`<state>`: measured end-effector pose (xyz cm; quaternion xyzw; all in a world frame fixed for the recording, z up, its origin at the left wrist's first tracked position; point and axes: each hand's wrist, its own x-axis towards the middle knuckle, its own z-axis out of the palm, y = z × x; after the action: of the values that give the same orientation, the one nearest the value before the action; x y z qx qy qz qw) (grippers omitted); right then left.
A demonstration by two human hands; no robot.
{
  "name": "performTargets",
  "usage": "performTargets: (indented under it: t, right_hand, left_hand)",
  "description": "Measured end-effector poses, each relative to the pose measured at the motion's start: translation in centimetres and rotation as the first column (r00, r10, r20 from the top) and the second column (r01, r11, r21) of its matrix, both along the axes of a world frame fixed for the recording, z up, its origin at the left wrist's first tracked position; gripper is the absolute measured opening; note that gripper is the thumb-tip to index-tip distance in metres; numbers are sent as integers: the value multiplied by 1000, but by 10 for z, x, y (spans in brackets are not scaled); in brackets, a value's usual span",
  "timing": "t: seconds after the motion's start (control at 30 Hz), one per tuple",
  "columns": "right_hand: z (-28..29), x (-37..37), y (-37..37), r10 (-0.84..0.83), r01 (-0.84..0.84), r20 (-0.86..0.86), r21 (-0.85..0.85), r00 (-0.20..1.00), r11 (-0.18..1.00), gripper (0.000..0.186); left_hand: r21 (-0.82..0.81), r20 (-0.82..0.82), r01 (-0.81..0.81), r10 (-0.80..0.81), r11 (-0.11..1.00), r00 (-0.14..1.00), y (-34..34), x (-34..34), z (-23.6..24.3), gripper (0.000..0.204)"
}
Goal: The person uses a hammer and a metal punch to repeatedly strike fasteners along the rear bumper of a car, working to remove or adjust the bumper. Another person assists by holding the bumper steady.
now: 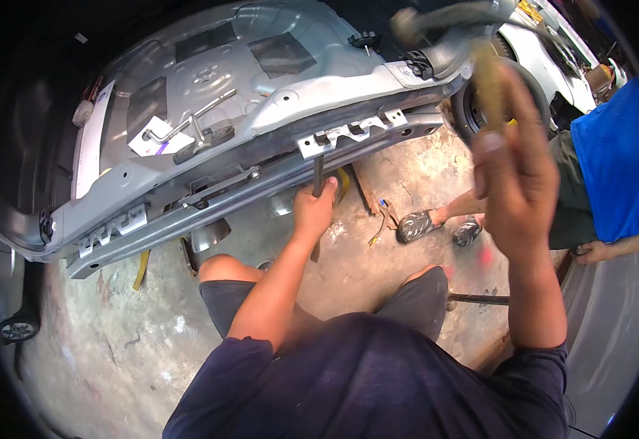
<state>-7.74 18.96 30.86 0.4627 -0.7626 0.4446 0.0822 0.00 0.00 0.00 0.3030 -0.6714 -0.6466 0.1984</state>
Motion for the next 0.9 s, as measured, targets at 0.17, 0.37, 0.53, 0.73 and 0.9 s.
performTargets:
  t: [0.17, 0.37, 0.53, 0.73, 0.9]
  right_hand:
    - [-2, 10, -10, 44, -18, 141, -177, 989, 984, 59]
    - [-39, 7, -10, -88, 14, 169, 395, 982, 918, 62]
    - [-42, 2, -19, -25, 45, -104, 191, 994, 981, 73]
    - [-43, -7, -19, 47, -31, -40, 333, 998, 942, 71]
    - [-58, 3, -13, -42, 34, 0, 569, 999, 822, 66]
  left_hand:
    - [-55, -80, 4, -8, 998, 997, -18, -9, 9, 50]
    - [5, -49, 72, -71, 997, 996, -11, -15, 22, 52]
    - [-49, -118, 36, -41, 998, 992, -15, -17, 10, 50]
    - [-25, -127, 27, -29, 999, 991, -16, -22, 8, 50]
    - [-57, -85, 32, -37, 998, 996, -19, -24, 3, 48]
